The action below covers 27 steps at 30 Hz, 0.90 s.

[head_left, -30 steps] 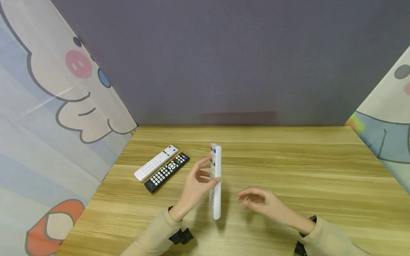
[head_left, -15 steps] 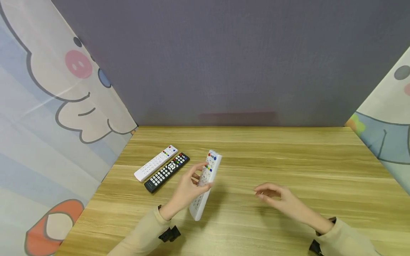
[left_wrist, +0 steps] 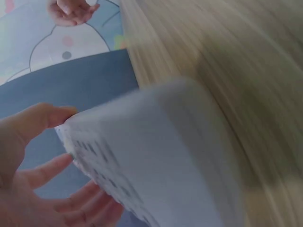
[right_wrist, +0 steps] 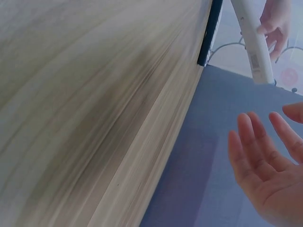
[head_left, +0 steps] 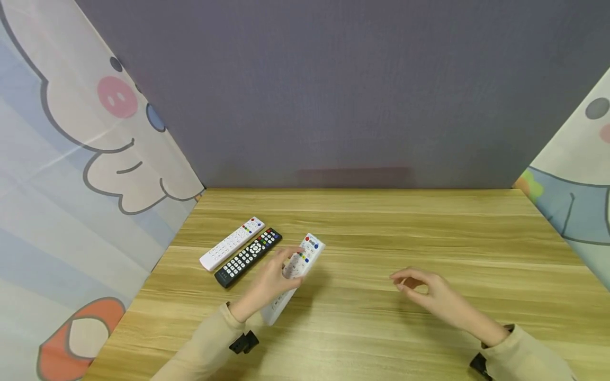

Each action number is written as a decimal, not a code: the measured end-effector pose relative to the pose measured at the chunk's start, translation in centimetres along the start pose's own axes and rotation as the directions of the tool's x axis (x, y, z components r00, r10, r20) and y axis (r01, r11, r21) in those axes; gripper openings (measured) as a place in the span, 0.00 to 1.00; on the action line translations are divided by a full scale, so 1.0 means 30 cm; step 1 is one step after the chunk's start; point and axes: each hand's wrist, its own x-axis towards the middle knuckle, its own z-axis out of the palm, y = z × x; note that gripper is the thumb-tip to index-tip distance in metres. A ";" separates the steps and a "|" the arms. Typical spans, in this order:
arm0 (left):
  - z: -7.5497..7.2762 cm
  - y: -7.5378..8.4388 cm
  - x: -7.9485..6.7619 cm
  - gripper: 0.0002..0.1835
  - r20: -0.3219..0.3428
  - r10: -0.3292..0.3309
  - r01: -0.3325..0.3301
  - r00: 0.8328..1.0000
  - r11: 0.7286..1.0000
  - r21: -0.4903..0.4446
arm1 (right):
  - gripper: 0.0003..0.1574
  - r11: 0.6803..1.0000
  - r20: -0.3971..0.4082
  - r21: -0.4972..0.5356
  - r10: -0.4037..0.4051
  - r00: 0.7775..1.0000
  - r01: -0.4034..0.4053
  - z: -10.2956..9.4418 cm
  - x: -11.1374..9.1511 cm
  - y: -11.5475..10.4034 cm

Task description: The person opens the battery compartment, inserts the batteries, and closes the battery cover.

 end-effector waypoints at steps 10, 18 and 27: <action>-0.019 -0.049 0.016 0.31 0.066 0.057 -0.073 0.996 0.958 0.279 | 0.13 1.000 0.049 0.009 0.026 0.998 -0.026 -0.028 0.001 0.017; -0.023 -0.087 0.028 0.30 0.104 -0.002 -0.035 0.995 0.936 0.350 | 0.14 0.999 0.075 -0.005 0.039 0.996 -0.038 -0.035 0.004 0.038; -0.023 -0.128 0.041 0.31 0.121 -0.062 0.011 0.991 0.923 0.384 | 0.14 0.999 0.069 -0.029 0.037 0.997 -0.035 -0.036 0.005 0.049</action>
